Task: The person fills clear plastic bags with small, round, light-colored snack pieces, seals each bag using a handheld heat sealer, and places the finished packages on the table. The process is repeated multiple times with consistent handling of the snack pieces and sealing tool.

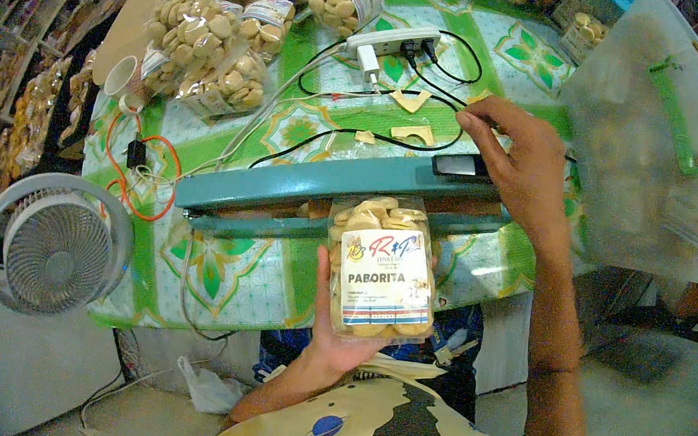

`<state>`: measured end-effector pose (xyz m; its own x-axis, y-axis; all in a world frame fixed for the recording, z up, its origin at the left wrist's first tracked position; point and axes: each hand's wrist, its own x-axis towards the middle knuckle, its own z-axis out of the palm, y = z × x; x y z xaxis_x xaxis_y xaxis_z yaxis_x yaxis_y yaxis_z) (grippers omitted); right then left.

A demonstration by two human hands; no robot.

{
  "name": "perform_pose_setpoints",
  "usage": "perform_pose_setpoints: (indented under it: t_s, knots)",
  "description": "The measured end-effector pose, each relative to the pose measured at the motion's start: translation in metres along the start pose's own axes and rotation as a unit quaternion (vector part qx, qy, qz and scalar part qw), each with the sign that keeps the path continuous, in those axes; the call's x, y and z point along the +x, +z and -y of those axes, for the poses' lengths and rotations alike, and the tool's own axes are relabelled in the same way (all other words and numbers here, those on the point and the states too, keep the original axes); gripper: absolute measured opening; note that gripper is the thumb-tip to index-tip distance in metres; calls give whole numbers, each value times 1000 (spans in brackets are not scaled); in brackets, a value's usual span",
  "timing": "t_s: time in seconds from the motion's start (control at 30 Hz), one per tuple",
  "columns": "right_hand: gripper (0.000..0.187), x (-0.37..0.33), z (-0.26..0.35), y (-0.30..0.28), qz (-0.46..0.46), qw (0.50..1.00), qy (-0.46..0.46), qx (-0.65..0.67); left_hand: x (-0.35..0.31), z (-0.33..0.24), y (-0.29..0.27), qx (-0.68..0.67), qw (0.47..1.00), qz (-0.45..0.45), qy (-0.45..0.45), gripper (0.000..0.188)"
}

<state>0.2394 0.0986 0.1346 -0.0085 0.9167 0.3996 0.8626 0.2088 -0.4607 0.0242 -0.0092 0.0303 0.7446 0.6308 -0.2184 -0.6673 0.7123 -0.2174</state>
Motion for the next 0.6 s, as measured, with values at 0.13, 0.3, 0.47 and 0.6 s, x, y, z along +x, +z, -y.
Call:
perform_pose_setpoints:
  t_s: [0.13,0.3,0.47,0.6]
  knots:
    - [10,-7,33,-20,-120,986,-110,29,-2,-6,-20,-47,998,8,-34,100]
    - [16,-29,81,-42,-91,962,-239,94,-12,-5,-28,77,996,-32,-40,104]
    - [14,-46,90,-30,50,978,-123,160,-23,-4,-22,201,979,-21,13,104]
    - [15,-49,85,-29,123,972,-109,169,-24,-22,-23,295,954,42,-29,100]
